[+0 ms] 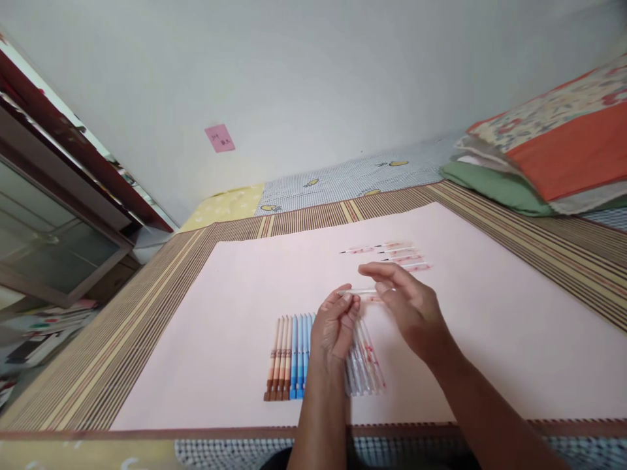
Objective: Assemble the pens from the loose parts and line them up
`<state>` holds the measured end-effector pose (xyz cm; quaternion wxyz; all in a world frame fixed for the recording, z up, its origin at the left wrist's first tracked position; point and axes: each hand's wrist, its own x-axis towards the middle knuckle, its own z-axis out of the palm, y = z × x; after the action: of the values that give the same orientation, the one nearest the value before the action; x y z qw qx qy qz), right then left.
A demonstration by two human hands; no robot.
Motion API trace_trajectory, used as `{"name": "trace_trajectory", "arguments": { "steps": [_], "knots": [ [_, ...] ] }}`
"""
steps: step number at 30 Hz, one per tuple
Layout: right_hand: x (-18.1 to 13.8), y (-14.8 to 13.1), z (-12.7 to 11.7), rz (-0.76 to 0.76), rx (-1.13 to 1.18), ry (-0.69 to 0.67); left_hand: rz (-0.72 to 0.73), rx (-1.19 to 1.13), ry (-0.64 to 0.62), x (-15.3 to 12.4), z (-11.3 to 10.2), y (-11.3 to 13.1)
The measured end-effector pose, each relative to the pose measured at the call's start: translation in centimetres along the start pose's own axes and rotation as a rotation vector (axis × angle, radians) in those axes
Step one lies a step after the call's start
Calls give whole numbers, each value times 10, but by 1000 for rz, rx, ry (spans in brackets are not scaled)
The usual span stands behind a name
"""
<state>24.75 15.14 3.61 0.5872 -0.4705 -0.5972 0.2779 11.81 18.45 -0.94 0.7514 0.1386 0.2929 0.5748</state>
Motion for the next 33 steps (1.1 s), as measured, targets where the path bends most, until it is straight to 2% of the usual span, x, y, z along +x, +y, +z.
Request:
{"name": "trace_trajectory", "arguments": {
  "steps": [4,7,9,12,15,17,21,23,28,31,33],
  "knots": [
    [6,-2,-10,40,184,132,-51,-113,102,2,2,5],
    [13,16,-26,67,95,214,-78,-267,146,3,1,16],
    [15,37,-38,144,-110,152,-42,-285,151,3,0,22],
    [15,70,-47,265,-448,-123,15,-226,184,3,-1,24],
    [12,91,-42,241,-690,-275,-22,-269,174,3,-1,22],
    [10,96,-35,200,-783,-311,-14,-269,179,4,-1,20],
    [8,93,-27,161,-829,-292,75,-182,216,4,-1,17],
    [9,90,-26,165,-723,-252,109,-147,206,4,-2,15],
    [13,78,-29,317,-58,15,143,-86,171,7,-4,11],
    [17,68,-31,352,143,151,155,-70,157,7,-5,9],
    [18,63,-32,353,254,176,162,-68,156,7,-6,9]
  ]
}}
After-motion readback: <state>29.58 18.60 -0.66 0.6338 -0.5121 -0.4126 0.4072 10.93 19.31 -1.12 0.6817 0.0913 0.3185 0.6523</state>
